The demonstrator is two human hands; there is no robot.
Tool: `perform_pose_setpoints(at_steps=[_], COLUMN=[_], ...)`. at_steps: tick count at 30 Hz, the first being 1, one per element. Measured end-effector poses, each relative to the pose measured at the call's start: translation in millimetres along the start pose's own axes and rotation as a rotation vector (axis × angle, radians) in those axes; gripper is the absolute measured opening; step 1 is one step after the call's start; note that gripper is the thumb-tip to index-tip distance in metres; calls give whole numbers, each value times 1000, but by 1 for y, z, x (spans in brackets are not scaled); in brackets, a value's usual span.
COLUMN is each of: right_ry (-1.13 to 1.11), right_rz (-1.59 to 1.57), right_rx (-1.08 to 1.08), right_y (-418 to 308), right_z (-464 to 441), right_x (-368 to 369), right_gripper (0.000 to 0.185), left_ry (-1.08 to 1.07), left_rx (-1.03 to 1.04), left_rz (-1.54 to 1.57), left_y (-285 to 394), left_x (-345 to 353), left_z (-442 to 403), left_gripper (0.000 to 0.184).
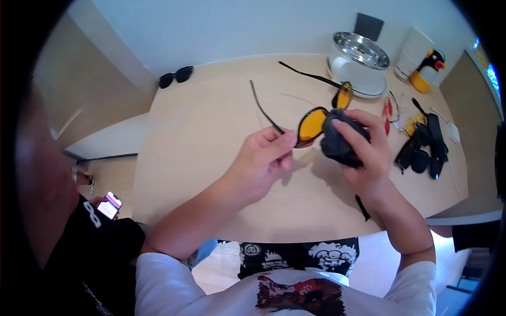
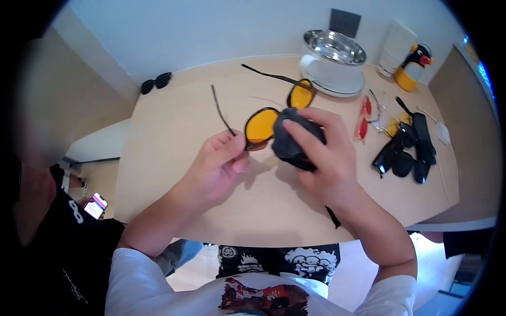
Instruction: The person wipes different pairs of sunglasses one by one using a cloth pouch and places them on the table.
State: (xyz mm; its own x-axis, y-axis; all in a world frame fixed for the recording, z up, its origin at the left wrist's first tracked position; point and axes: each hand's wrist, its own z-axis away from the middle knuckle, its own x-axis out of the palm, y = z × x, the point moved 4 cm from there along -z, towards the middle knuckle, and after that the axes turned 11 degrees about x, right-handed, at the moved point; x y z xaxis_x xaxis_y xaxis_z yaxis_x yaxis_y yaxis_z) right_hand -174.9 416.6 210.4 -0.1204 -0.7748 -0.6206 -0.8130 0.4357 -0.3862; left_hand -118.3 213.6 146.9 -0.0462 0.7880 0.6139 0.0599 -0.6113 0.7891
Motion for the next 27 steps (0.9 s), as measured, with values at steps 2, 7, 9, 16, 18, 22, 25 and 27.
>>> perform_pose_setpoints(at_steps=[2, 7, 9, 16, 18, 22, 25, 27], right_ry=[-60, -81, 38, -14, -101, -203, -314, -304], right_rz=[-52, -74, -2, 9, -41, -42, 69, 180], right_rx=[-80, -110, 35, -18, -71, -78, 115, 215], right_y=[-12, -16, 4, -13, -18, -11, 8, 28], right_z=[4, 1, -1, 8, 15, 24, 18, 12], right_x=[3, 4, -2, 4, 9, 15, 11, 7], right_gripper=[68, 66, 66, 65, 67, 61, 48, 44], left_ry=[6, -54, -37, -6, -3, 21, 91, 116], left_rx=[-1, -20, 7, -24, 1, 94, 142, 170], left_rz=[-22, -9, -53, -192, -126, -109, -95, -101], left_y=[0, -1, -2, -10, -18, -24, -15, -10], left_x=[2, -3, -3, -2, -6, -9, -11, -12], left_z=[1, -1, -2, 1, 0, 0, 0, -1], left_gripper=[19, 19, 22, 21, 22, 20, 21, 21])
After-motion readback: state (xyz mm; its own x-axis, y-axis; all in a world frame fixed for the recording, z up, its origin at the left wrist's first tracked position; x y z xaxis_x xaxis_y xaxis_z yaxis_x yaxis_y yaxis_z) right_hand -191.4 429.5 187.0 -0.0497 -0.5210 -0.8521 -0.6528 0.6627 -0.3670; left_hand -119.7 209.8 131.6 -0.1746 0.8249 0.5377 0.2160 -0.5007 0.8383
